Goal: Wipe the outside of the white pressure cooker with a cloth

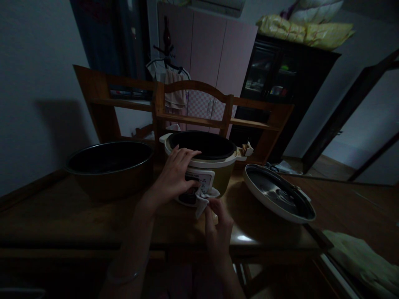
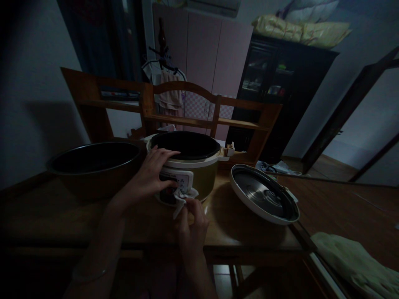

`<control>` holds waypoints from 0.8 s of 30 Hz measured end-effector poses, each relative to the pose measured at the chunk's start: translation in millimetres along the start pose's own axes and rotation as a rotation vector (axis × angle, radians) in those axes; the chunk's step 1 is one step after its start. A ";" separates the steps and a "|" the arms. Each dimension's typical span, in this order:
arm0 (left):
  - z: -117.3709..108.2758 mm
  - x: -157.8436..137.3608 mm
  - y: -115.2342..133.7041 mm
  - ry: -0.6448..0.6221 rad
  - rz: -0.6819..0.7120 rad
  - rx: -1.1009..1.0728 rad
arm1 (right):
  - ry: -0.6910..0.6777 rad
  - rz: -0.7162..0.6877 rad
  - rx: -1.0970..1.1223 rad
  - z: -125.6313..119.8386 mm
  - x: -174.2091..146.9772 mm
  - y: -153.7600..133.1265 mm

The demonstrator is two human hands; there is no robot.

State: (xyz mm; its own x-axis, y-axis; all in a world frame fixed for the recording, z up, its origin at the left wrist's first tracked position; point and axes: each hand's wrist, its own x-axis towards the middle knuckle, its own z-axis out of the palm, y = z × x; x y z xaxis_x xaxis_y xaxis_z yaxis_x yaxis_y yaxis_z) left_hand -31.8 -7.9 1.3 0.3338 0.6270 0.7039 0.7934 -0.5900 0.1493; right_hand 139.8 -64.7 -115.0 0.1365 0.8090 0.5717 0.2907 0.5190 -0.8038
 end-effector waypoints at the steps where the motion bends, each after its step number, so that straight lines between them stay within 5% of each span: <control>1: -0.2 0.1 0.1 0.001 0.001 -0.001 | 0.000 0.000 0.000 0.2 -0.4 0.6; 24: -0.3 -1.0 4.2 0.013 -0.004 -0.008 | -0.013 -0.019 -0.014 3.1 -6.3 5.3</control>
State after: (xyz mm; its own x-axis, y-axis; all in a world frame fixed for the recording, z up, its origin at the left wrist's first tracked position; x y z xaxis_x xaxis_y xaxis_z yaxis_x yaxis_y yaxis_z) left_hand -28.9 -11.1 1.5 0.3235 0.6228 0.7124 0.7910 -0.5912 0.1576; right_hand 137.5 -66.1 -123.4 0.1185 0.8025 0.5848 0.3064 0.5307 -0.7903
